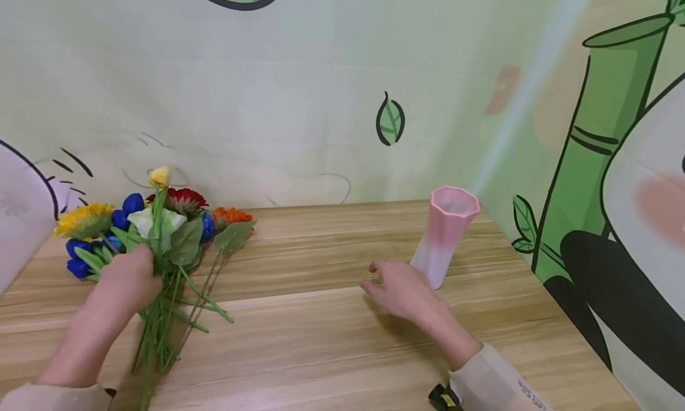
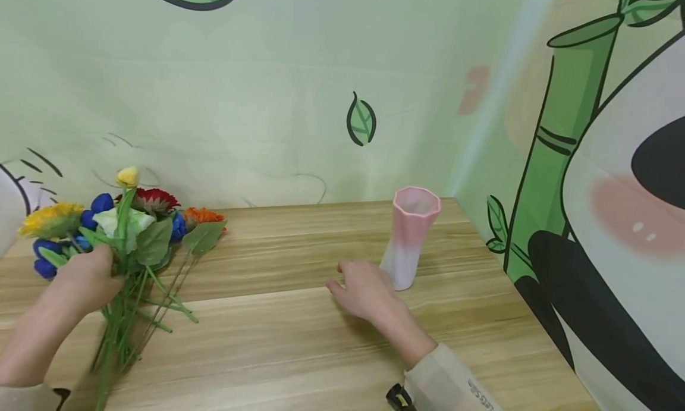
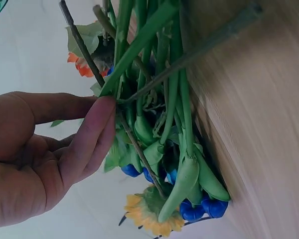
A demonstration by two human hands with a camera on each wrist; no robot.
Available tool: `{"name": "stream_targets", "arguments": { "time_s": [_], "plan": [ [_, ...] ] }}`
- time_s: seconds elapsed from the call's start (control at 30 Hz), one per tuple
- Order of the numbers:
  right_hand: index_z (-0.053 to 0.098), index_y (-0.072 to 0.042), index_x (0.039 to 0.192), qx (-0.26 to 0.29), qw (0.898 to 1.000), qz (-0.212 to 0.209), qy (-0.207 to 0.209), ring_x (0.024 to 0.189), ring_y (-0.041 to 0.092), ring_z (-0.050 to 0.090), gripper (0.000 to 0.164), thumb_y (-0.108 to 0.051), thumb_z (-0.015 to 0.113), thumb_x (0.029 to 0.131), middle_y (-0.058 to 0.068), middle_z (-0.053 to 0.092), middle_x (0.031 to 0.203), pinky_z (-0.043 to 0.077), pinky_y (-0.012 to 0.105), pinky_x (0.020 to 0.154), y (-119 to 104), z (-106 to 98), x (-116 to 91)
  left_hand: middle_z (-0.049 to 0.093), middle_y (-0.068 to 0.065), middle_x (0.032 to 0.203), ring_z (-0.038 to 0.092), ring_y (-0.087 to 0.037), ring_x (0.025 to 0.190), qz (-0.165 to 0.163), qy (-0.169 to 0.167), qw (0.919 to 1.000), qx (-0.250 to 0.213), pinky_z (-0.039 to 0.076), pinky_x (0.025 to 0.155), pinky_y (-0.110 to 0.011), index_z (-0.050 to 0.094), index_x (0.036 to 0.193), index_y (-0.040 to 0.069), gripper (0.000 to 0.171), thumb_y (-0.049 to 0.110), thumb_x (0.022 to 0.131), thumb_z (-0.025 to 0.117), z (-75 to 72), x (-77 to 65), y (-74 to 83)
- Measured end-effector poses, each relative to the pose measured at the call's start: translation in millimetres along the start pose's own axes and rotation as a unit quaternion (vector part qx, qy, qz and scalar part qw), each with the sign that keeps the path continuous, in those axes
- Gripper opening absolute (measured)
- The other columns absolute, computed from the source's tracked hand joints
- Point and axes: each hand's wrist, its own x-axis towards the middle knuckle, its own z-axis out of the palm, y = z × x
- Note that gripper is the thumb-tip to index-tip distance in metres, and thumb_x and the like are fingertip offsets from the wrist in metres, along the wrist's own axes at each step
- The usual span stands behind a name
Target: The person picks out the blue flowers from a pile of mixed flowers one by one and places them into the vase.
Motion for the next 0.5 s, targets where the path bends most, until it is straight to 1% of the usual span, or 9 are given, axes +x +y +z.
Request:
{"name": "stream_targets", "arguments": {
  "time_s": [0.07,0.13,0.23,0.3,0.37,0.43,0.5],
  "plan": [
    [0.070,-0.001,0.122,-0.001,1.000,0.003,0.000,0.104,0.031,0.070,0.040,-0.034,0.068,0.100,0.017,0.072,0.117,0.057,0.048,0.086,1.0,0.0,-0.3,0.056,-0.033,0.082,0.060,-0.041,0.070,0.007,0.013,0.9999,0.002,0.049,0.055,-0.048,0.042,0.108,-0.023,0.032,0.000,0.090,0.058,1.8,0.1,3.5],
    [0.070,-0.001,0.121,-0.002,1.000,0.002,0.000,0.103,0.031,0.070,0.039,-0.034,0.068,0.100,0.017,0.072,0.117,0.057,0.048,0.086,1.2,0.2,-0.3,0.057,-0.034,0.082,0.060,-0.042,0.069,0.014,0.024,0.9996,0.002,0.048,0.055,-0.048,0.042,0.109,-0.023,0.033,-0.001,0.089,0.057,3.9,-0.8,6.3],
    [0.070,-0.001,0.121,-0.003,1.000,0.004,0.000,0.103,0.030,0.070,0.039,-0.034,0.068,0.100,0.017,0.072,0.117,0.057,0.048,0.086,1.2,0.2,-0.4,0.057,-0.034,0.083,0.060,-0.043,0.070,0.020,0.031,0.9993,0.001,0.048,0.054,-0.048,0.041,0.113,-0.023,0.035,-0.003,0.088,0.055,6.3,-2.1,12.0],
    [0.070,-0.001,0.121,-0.003,1.000,0.004,0.000,0.101,0.029,0.070,0.039,-0.034,0.069,0.100,0.016,0.072,0.116,0.057,0.047,0.085,1.1,0.3,-0.2,0.058,-0.036,0.084,0.061,-0.046,0.072,0.023,0.034,0.9992,0.001,0.048,0.055,-0.049,0.042,0.117,-0.023,0.037,-0.004,0.088,0.054,7.8,-2.8,15.8],
    [0.070,-0.001,0.120,-0.004,1.000,0.003,0.000,0.101,0.029,0.070,0.038,-0.034,0.069,0.100,0.016,0.072,0.115,0.057,0.047,0.085,1.0,0.5,-0.1,0.059,-0.036,0.086,0.062,-0.045,0.072,0.024,0.031,0.9992,0.001,0.049,0.054,-0.048,0.040,0.123,-0.025,0.042,-0.005,0.089,0.053,9.2,-3.5,19.5],
    [0.070,-0.001,0.120,-0.004,1.000,0.002,0.000,0.101,0.029,0.070,0.038,-0.034,0.069,0.100,0.016,0.073,0.115,0.057,0.047,0.085,0.8,0.7,-0.1,0.059,-0.036,0.088,0.062,-0.045,0.073,0.025,0.029,0.9993,0.002,0.050,0.055,-0.049,0.040,0.124,-0.024,0.042,-0.006,0.089,0.054,10.0,-4.1,22.8],
    [0.070,-0.001,0.120,-0.004,1.000,0.002,0.000,0.102,0.029,0.070,0.038,-0.033,0.069,0.100,0.016,0.072,0.115,0.057,0.047,0.085,0.6,0.8,-0.2,0.060,-0.035,0.089,0.062,-0.041,0.072,0.027,0.026,0.9993,0.000,0.050,0.055,-0.047,0.042,0.123,-0.023,0.039,-0.007,0.089,0.053,11.1,-4.8,26.1]
  ]
}}
